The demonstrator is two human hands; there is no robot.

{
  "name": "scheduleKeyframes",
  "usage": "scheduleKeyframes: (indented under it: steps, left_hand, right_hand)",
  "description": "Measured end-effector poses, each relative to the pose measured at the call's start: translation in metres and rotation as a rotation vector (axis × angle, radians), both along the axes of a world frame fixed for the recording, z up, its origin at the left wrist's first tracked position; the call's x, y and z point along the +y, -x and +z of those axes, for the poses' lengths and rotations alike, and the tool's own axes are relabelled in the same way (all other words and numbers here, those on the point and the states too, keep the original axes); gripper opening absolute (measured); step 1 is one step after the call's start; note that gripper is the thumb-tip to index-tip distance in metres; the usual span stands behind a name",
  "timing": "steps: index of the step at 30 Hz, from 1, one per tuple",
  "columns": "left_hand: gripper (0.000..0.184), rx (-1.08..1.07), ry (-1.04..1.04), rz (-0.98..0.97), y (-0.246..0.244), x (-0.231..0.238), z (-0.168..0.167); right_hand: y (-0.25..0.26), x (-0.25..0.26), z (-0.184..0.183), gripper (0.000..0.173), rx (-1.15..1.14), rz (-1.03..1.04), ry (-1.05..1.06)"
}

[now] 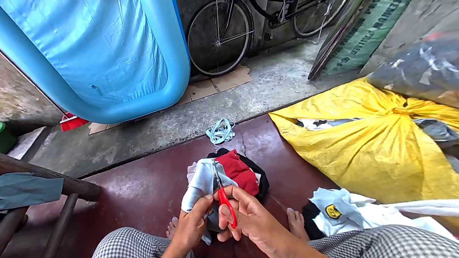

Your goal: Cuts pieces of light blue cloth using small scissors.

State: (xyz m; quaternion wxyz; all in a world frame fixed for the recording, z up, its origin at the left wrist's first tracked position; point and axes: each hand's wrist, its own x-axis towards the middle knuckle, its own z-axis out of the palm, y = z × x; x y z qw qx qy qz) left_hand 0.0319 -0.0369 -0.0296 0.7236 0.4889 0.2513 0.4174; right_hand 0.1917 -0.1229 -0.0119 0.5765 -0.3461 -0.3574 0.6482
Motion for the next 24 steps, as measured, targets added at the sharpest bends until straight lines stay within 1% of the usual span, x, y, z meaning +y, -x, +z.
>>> scheduleKeyframes:
  steps: [3,7,11,14,17,19,21,24]
  left_hand:
    - [0.018,0.013,-0.008,0.009,0.001,-0.001,-0.001]
    - [0.017,0.025,-0.013,0.005,0.002,0.0,-0.001]
    - [0.015,0.124,-0.124,-0.051,0.01,0.006,0.0]
    - [0.013,0.2,-0.194,-0.077,0.013,0.007,0.001]
    - [0.014,0.21,-0.208,-0.086,0.012,0.007,0.001]
    - [0.015,0.177,-0.192,-0.071,0.01,0.007,0.001]
    - [0.023,0.076,-0.132,-0.042,0.006,0.01,-0.002]
    - [0.05,-0.051,-0.017,-0.034,0.0,0.019,0.002]
  right_hand:
    - [0.002,0.0,-0.001,0.036,-0.004,-0.018,0.008]
    - [-0.001,0.001,-0.002,0.037,-0.053,0.017,-0.041]
    - [-0.003,0.002,0.0,0.04,-0.095,0.006,-0.038]
    - [-0.005,0.002,0.001,0.038,-0.091,-0.003,-0.039]
    - [-0.004,0.002,0.003,0.035,-0.074,-0.044,0.005]
    - [-0.003,0.002,0.004,0.034,-0.084,-0.073,0.029]
    - [-0.006,0.004,0.006,0.037,-0.102,-0.098,0.036]
    - [-0.012,0.007,0.007,0.034,-0.095,-0.118,0.054]
